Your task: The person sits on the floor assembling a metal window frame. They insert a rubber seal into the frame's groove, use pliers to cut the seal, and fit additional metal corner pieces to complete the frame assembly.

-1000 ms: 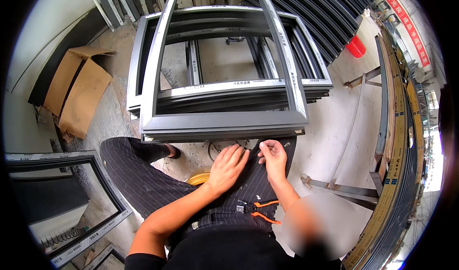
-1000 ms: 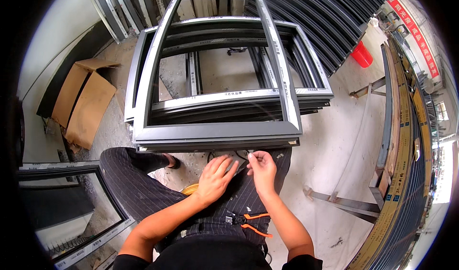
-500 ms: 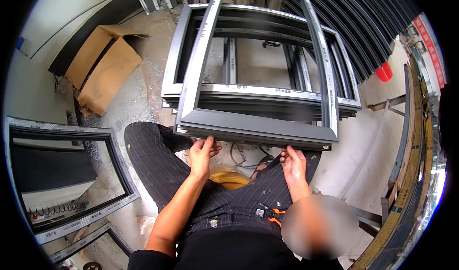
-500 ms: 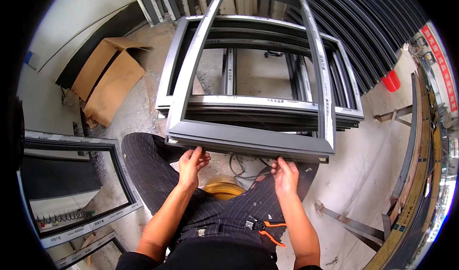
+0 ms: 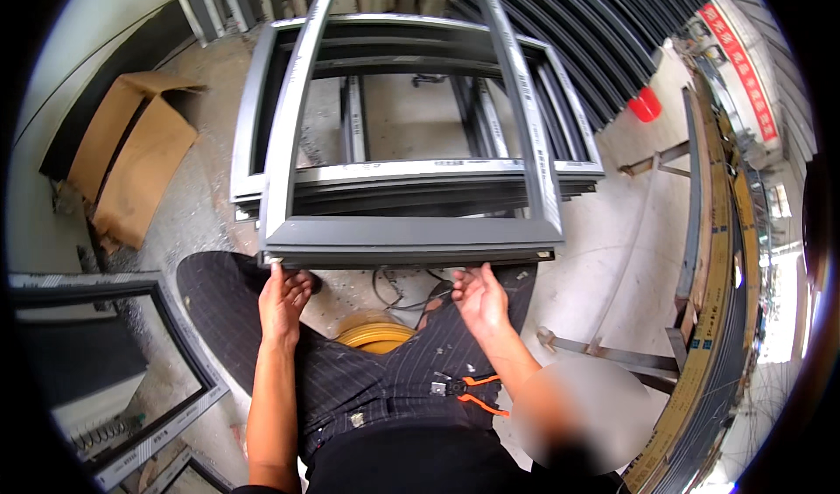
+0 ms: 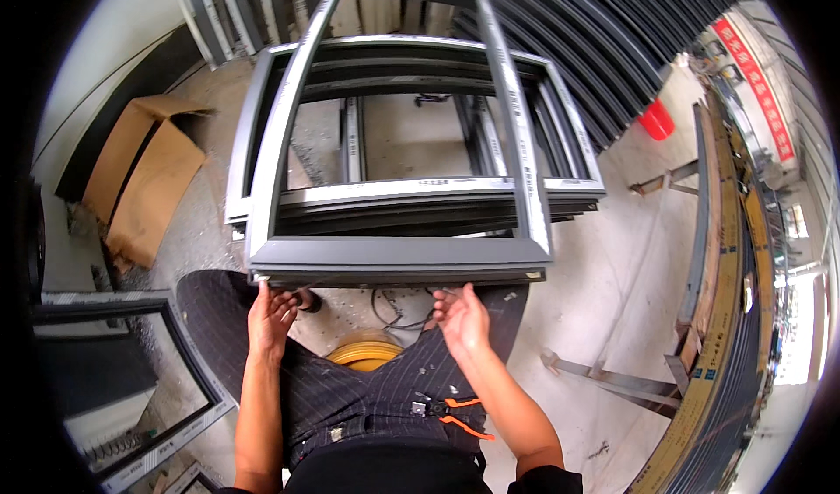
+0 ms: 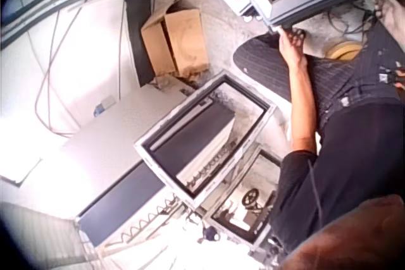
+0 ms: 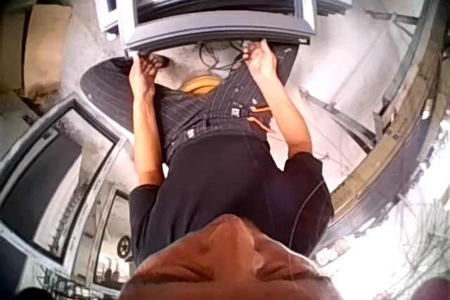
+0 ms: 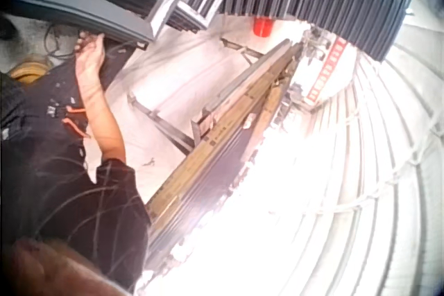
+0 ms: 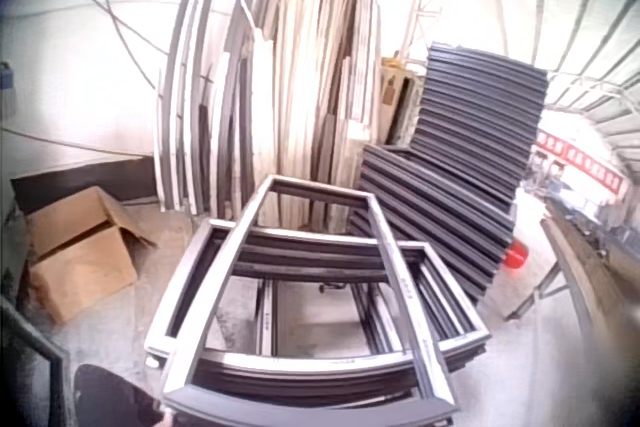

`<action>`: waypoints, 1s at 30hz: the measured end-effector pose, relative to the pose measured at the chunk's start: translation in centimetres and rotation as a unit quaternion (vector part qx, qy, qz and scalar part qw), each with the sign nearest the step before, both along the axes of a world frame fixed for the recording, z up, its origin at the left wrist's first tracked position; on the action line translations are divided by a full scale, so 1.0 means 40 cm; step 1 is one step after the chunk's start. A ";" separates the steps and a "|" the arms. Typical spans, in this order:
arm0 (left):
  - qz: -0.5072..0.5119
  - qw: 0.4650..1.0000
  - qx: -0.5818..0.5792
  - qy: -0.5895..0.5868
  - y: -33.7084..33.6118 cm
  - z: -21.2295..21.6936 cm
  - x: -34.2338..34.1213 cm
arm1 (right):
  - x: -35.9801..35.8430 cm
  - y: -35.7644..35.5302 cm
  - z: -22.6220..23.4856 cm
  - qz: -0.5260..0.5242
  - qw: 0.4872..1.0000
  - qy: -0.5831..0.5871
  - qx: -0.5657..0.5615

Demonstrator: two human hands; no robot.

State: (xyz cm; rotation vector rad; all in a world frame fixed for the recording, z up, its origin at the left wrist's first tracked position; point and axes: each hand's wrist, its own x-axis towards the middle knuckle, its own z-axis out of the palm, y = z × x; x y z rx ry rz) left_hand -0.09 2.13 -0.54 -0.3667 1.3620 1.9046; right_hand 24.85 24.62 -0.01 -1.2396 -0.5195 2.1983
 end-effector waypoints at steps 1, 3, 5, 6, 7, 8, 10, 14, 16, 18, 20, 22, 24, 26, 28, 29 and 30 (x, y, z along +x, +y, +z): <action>-0.008 1.000 0.000 -0.004 0.005 0.006 0.008 | 0.006 -0.001 0.014 0.001 1.000 0.003 -0.014; -0.027 0.999 0.009 0.018 0.001 -0.005 0.016 | 0.013 -0.012 0.048 0.042 0.998 -0.035 0.006; -0.064 0.997 0.026 0.023 0.009 -0.019 0.027 | 0.019 -0.027 0.100 0.106 0.987 -0.099 0.072; -0.086 0.995 0.029 0.032 0.018 -0.018 0.036 | 0.022 -0.029 0.125 0.126 0.979 -0.099 0.125; -0.113 0.993 0.021 0.037 0.028 -0.011 0.055 | 0.025 -0.023 0.141 0.127 0.953 -0.146 0.235; -0.152 0.988 0.018 0.027 0.042 -0.014 0.074 | 0.023 -0.011 0.154 0.127 0.912 -0.187 0.342; -0.208 0.978 0.017 0.007 0.062 -0.022 0.105 | 0.010 0.039 0.206 0.148 0.720 -0.319 0.598; -0.225 0.973 0.050 -0.011 0.110 -0.016 0.142 | -0.038 0.148 0.284 0.231 0.361 -0.434 0.793; -0.212 0.975 0.063 -0.006 0.123 -0.018 0.140 | -0.029 0.198 0.274 0.290 0.332 -0.428 0.789; -0.198 0.977 0.074 0.004 0.120 -0.039 0.131 | -0.042 0.231 0.260 0.376 0.344 -0.423 0.749; -0.180 0.980 0.080 0.005 0.116 -0.048 0.132 | -0.055 0.232 0.273 0.410 0.314 -0.440 0.735; -0.156 0.985 0.078 0.009 0.112 -0.034 0.135 | -0.064 0.234 0.267 0.438 0.281 -0.418 0.744; -0.141 0.985 0.095 0.013 0.085 -0.002 0.124 | -0.093 0.174 0.301 0.449 0.300 -0.388 0.747; -0.107 0.981 0.160 -0.004 0.071 0.054 0.112 | -0.133 0.095 0.346 0.441 0.318 -0.372 0.752; -0.091 0.967 0.238 -0.016 0.053 0.086 0.115 | -0.190 0.014 0.394 0.455 0.365 -0.334 0.741; -0.068 0.963 0.260 -0.030 0.053 0.097 0.131 | -0.217 -0.024 0.417 0.478 0.395 -0.330 0.712; -0.048 0.956 0.287 -0.041 0.065 0.109 0.154 | -0.234 -0.053 0.413 0.484 0.389 -0.303 0.723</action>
